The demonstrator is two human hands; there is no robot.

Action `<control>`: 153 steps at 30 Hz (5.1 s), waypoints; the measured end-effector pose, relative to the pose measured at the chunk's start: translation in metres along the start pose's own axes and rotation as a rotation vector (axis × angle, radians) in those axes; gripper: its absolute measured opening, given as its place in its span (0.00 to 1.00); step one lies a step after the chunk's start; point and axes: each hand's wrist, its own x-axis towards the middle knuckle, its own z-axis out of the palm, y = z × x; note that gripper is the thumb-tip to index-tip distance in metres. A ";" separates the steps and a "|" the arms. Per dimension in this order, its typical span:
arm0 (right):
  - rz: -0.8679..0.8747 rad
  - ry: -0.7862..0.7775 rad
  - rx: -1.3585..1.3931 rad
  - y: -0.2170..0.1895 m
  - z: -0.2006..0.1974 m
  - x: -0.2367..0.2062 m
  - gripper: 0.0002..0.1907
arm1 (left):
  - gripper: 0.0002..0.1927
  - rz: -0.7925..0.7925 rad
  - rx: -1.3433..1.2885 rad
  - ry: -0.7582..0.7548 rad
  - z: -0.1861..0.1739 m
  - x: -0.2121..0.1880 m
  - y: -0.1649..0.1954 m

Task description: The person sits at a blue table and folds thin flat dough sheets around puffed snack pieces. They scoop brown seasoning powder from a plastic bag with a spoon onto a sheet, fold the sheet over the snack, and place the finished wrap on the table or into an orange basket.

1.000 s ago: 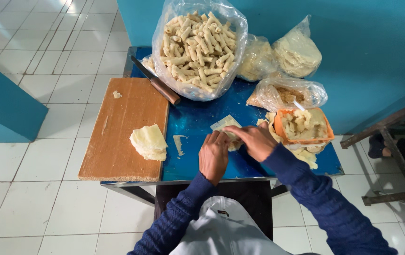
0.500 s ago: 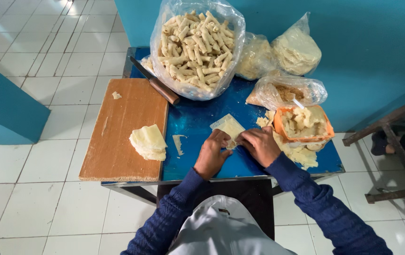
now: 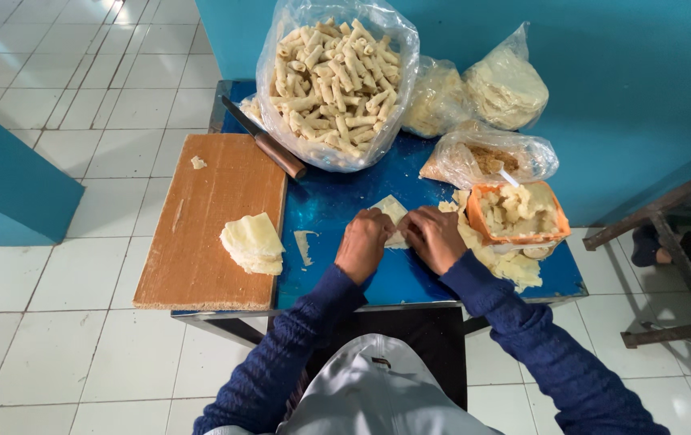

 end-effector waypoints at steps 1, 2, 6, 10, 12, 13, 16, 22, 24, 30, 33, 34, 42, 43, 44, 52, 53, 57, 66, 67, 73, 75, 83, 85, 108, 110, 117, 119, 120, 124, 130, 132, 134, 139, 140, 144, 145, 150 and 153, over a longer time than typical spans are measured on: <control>-0.014 0.018 -0.002 -0.001 0.000 -0.002 0.04 | 0.03 -0.003 -0.012 -0.007 0.000 0.001 -0.001; -0.026 0.035 -0.003 -0.003 0.000 -0.004 0.04 | 0.03 -0.023 -0.011 -0.023 0.001 0.001 -0.001; -0.121 0.009 -0.072 -0.005 -0.005 -0.011 0.04 | 0.04 -0.031 -0.014 -0.049 -0.003 -0.003 0.003; -0.200 0.047 -0.089 -0.007 -0.008 -0.013 0.07 | 0.06 0.026 -0.115 -0.084 -0.010 -0.008 0.006; -0.202 0.028 -0.092 -0.006 -0.008 -0.011 0.07 | 0.08 0.040 -0.097 -0.057 -0.009 -0.008 0.008; -0.194 0.020 -0.090 -0.006 -0.008 -0.011 0.06 | 0.08 0.044 -0.089 -0.046 -0.008 -0.008 0.008; -0.184 0.003 -0.095 -0.003 -0.006 -0.009 0.06 | 0.10 0.011 -0.079 -0.063 -0.006 -0.005 0.006; -0.195 -0.003 -0.092 0.005 -0.002 -0.006 0.06 | 0.09 -0.040 -0.135 -0.116 -0.012 0.000 0.005; -0.193 0.011 -0.036 0.008 0.000 -0.002 0.06 | 0.08 -0.054 -0.153 -0.131 -0.015 0.000 0.007; -0.029 -0.032 0.029 0.007 0.001 0.000 0.06 | 0.04 0.021 -0.134 -0.079 -0.011 0.004 0.003; -0.112 0.024 0.007 0.005 0.001 -0.004 0.12 | 0.04 0.001 -0.141 -0.076 -0.006 0.006 -0.003; -0.123 0.037 -0.021 0.004 0.002 -0.004 0.11 | 0.04 -0.005 -0.143 -0.078 -0.006 0.007 -0.004; -0.100 0.097 -0.278 -0.001 0.011 -0.007 0.06 | 0.07 0.020 -0.117 -0.067 -0.014 -0.001 0.004; -0.101 0.100 -0.302 -0.002 0.012 -0.009 0.06 | 0.07 0.051 -0.097 -0.050 -0.014 -0.002 0.006; -0.102 0.108 -0.327 -0.004 0.012 -0.011 0.06 | 0.07 0.049 -0.086 -0.045 -0.015 -0.002 0.007; -0.085 0.116 -0.534 -0.024 0.014 -0.035 0.17 | 0.09 -0.040 -0.031 -0.002 -0.017 -0.011 0.015; -0.060 0.100 -0.531 -0.024 0.015 -0.035 0.18 | 0.10 -0.026 -0.035 0.003 -0.018 -0.016 0.017; -0.019 0.044 -0.538 -0.015 0.022 -0.022 0.25 | 0.14 0.013 0.009 -0.001 -0.019 -0.042 0.029; 0.135 -0.105 -0.311 0.013 0.019 0.020 0.43 | 0.27 0.119 0.225 -0.104 -0.015 -0.052 0.030; 0.063 -0.069 -0.236 0.015 0.016 0.022 0.39 | 0.27 0.111 0.223 -0.121 -0.015 -0.052 0.031; 0.025 -0.014 -0.011 0.018 0.018 0.026 0.31 | 0.25 0.093 0.241 -0.136 -0.014 -0.053 0.034; 0.103 -0.021 0.054 0.023 0.017 0.030 0.30 | 0.25 0.110 0.260 -0.140 -0.014 -0.052 0.034; 0.080 -0.071 0.055 0.028 0.019 0.033 0.30 | 0.24 0.104 0.293 -0.149 -0.010 -0.054 0.030; 0.099 -0.049 0.079 0.026 0.020 0.036 0.28 | 0.24 0.100 0.290 -0.152 -0.009 -0.054 0.029; -0.059 0.204 0.138 -0.089 -0.058 -0.029 0.17 | 0.09 -0.381 -1.271 0.138 -0.009 -0.048 0.043; -0.045 0.246 0.131 -0.094 -0.055 -0.032 0.16 | 0.08 -0.364 -1.293 0.133 -0.009 -0.050 0.044; -0.063 0.370 0.116 -0.101 -0.054 -0.037 0.16 | 0.07 -0.325 -1.312 0.126 -0.014 -0.053 0.051; -0.063 0.354 0.104 -0.102 -0.054 -0.038 0.17 | 0.07 -0.321 -1.338 0.130 -0.014 -0.054 0.053; -0.063 0.347 0.098 -0.102 -0.054 -0.038 0.17 | 0.07 -0.316 -1.354 0.133 -0.014 -0.054 0.054; -0.112 0.359 0.123 -0.103 -0.055 -0.039 0.18 | 0.07 -0.296 -1.397 0.127 -0.014 -0.054 0.056; -0.104 0.350 0.130 -0.104 -0.055 -0.042 0.19 | 0.07 -0.279 -1.418 0.127 -0.012 -0.055 0.055; -0.099 0.338 0.174 -0.099 -0.058 -0.044 0.18 | 0.07 -0.310 -1.407 0.145 -0.012 -0.056 0.054; -0.073 0.404 0.117 -0.084 -0.069 -0.046 0.15 | 0.07 -0.332 -1.384 0.139 -0.013 -0.057 0.052; 0.183 0.288 -0.393 -0.015 -0.124 -0.062 0.13 | 0.07 -0.360 -1.324 0.138 -0.013 -0.060 0.045; 0.238 0.231 -0.468 -0.005 -0.126 -0.068 0.13 | 0.07 -0.363 -1.324 0.136 -0.012 -0.061 0.045; 0.332 0.105 -0.592 0.021 -0.112 -0.083 0.13 | 0.07 -0.380 -1.319 0.126 -0.005 -0.064 0.044; 0.321 0.101 -0.580 0.024 -0.109 -0.085 0.14 | 0.07 -0.383 -1.317 0.125 -0.004 -0.064 0.044; 0.331 0.181 -0.505 0.026 -0.102 -0.086 0.12 | 0.07 -0.421 -1.293 0.121 -0.003 -0.064 0.041; 0.311 0.209 -0.443 0.020 -0.106 -0.084 0.11 | 0.07 -0.415 -1.302 0.114 -0.002 -0.064 0.042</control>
